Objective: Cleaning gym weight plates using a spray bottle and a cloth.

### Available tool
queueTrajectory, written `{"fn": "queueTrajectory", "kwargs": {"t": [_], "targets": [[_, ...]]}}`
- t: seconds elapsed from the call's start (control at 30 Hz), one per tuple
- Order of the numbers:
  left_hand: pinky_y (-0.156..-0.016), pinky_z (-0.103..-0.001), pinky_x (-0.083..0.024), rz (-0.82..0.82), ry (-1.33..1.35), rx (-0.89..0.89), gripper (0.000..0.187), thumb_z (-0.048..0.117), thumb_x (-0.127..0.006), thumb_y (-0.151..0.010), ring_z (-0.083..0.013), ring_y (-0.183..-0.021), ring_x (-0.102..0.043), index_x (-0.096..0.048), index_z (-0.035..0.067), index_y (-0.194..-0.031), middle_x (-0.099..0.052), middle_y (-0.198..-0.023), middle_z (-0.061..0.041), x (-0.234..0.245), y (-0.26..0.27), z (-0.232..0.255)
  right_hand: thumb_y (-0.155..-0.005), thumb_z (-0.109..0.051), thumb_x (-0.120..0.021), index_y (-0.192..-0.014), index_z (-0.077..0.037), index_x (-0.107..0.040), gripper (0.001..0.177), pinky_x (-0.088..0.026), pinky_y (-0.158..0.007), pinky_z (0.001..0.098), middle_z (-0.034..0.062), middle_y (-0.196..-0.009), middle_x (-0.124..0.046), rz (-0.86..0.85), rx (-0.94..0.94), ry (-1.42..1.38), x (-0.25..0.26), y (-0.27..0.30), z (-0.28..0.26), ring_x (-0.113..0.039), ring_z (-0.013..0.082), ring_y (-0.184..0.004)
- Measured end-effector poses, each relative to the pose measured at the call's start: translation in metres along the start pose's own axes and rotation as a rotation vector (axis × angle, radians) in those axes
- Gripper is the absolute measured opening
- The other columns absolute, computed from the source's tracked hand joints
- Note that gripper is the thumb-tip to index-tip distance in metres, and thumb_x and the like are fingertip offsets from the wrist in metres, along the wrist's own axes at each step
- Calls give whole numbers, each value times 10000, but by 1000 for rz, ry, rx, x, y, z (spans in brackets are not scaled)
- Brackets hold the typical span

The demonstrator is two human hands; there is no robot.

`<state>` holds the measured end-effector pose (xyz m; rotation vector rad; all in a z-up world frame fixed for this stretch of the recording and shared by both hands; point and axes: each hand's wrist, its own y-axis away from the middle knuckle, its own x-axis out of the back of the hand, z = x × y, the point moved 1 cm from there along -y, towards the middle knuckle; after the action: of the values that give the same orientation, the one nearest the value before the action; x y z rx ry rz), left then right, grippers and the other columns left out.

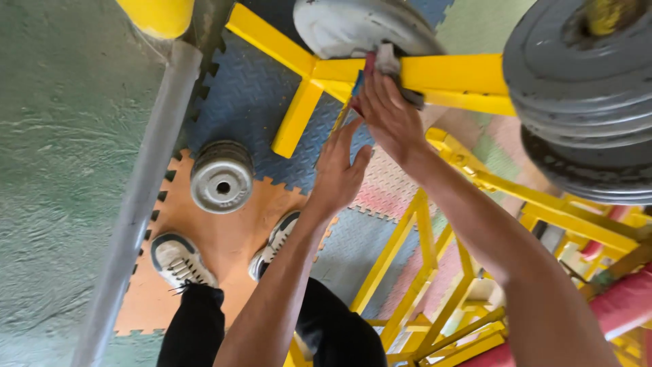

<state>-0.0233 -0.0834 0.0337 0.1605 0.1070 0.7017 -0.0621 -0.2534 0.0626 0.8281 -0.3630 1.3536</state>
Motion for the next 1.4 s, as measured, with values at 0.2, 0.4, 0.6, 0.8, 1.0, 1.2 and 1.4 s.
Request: {"fn": "queueTrajectory", "kwargs": {"t": [0.2,0.4,0.6,0.8,1.0,1.2,1.4], "targets": [[-1171,-444,-405,-37,169,71,514,250,-589,-1029,-369,-1397,-527,-484,58,-1493,-562,-1489,-213,-9,-29,35,-1047,-236,-597,-1382,-155,-696,358,-112,-1320,442,44,-1535,-602,-93,-133,1,103,54,75,-473,195,-1523],[-1168,-465,-381,-42,230,103,600,254,-608,-973,-397,-1398,-494,-453,43,-1512,-539,-1495,-224,-14,-45,37,-1053,-352,-495,-1592,-132,-558,586,-113,-1240,453,135,-1589,-490,-91,-117,95,68,34,43,-370,264,-1531],[-1215,-476,-350,88,85,85,628,299,-620,-976,-402,-1445,-467,-442,52,-1526,-512,-1542,-225,-29,-44,-21,-1036,-415,-463,-1648,-156,-414,666,-156,-1250,451,148,-1665,-355,-185,59,16,-12,8,-1,-283,296,-1550],[-1204,-474,-336,63,95,155,663,311,-634,-958,-393,-1426,-458,-422,55,-1531,-509,-1531,-220,-22,-38,-20,-1048,-268,-457,-1631,-252,-433,583,-24,-1286,421,18,-1687,-337,-104,140,269,7,17,19,-269,206,-1562],[-1236,-480,-288,110,65,87,617,289,-653,-964,-420,-1482,-405,-468,60,-1507,-494,-1535,-251,-39,-41,-10,-1037,-305,-618,-1599,-312,-529,569,41,-1298,470,-1,-1642,-451,-68,-70,284,71,58,69,-339,190,-1565],[-1236,-481,-303,45,85,168,627,316,-641,-963,-413,-1452,-447,-464,75,-1514,-542,-1493,-233,-32,-40,-4,-969,-359,-685,-1478,-219,-587,537,-8,-1272,478,82,-1610,-477,48,-51,207,5,43,37,-306,242,-1558],[-1190,-474,-319,9,94,226,663,316,-637,-957,-400,-1414,-454,-423,72,-1535,-508,-1509,-230,-10,-38,-13,-965,-352,-606,-1455,-191,-597,517,-144,-1264,415,73,-1567,-504,35,42,125,-24,7,-9,-384,230,-1500]]}}
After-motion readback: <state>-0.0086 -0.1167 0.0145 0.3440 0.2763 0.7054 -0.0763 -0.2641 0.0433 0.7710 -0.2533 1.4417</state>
